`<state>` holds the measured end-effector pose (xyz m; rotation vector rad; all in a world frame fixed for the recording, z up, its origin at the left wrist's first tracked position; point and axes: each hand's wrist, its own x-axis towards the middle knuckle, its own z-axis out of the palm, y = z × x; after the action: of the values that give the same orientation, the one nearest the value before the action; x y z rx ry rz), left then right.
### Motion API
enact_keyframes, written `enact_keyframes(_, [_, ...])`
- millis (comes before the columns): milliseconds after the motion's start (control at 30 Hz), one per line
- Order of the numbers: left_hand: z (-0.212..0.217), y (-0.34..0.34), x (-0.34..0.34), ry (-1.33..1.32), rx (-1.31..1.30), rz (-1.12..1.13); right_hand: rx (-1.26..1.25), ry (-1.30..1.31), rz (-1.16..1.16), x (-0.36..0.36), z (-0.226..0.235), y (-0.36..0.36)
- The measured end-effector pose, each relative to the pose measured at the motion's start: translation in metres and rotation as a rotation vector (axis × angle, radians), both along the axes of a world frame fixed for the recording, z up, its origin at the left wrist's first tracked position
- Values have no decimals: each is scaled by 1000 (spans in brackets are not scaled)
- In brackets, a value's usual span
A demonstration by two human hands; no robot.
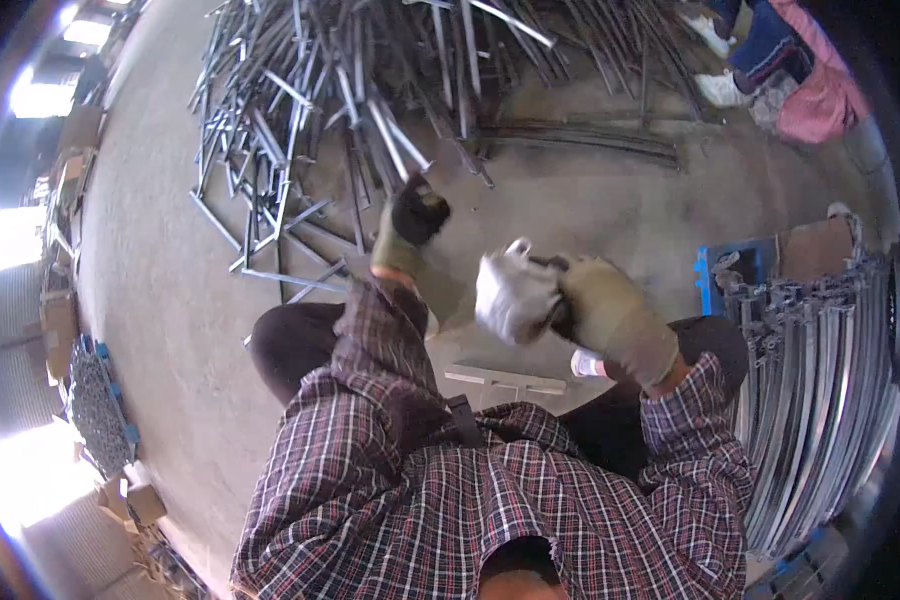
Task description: Picking up individual curved metal parts from a pile, wiping them with a cloth, and stacking them neatly on a pallet.
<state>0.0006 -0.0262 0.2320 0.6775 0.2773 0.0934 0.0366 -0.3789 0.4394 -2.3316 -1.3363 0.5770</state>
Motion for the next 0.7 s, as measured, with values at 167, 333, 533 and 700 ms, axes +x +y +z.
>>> enact_keyframes(167, [84, -141, -78, 306, -515, -3, 182, 169, -243, 28, -23, -4])
enact_keyframes(333, [93, -169, -134, 156, -569, -240, 512, 205, -225, 40, -43, 30])
enact_keyframes(533, [134, -192, -111, 134, 920, 124, 632, 1101, -412, 4, -49, 45])
enact_keyframes(700, [212, -164, -116, 306, 1597, -156, 691, 1378, -429, 8, -38, 49])
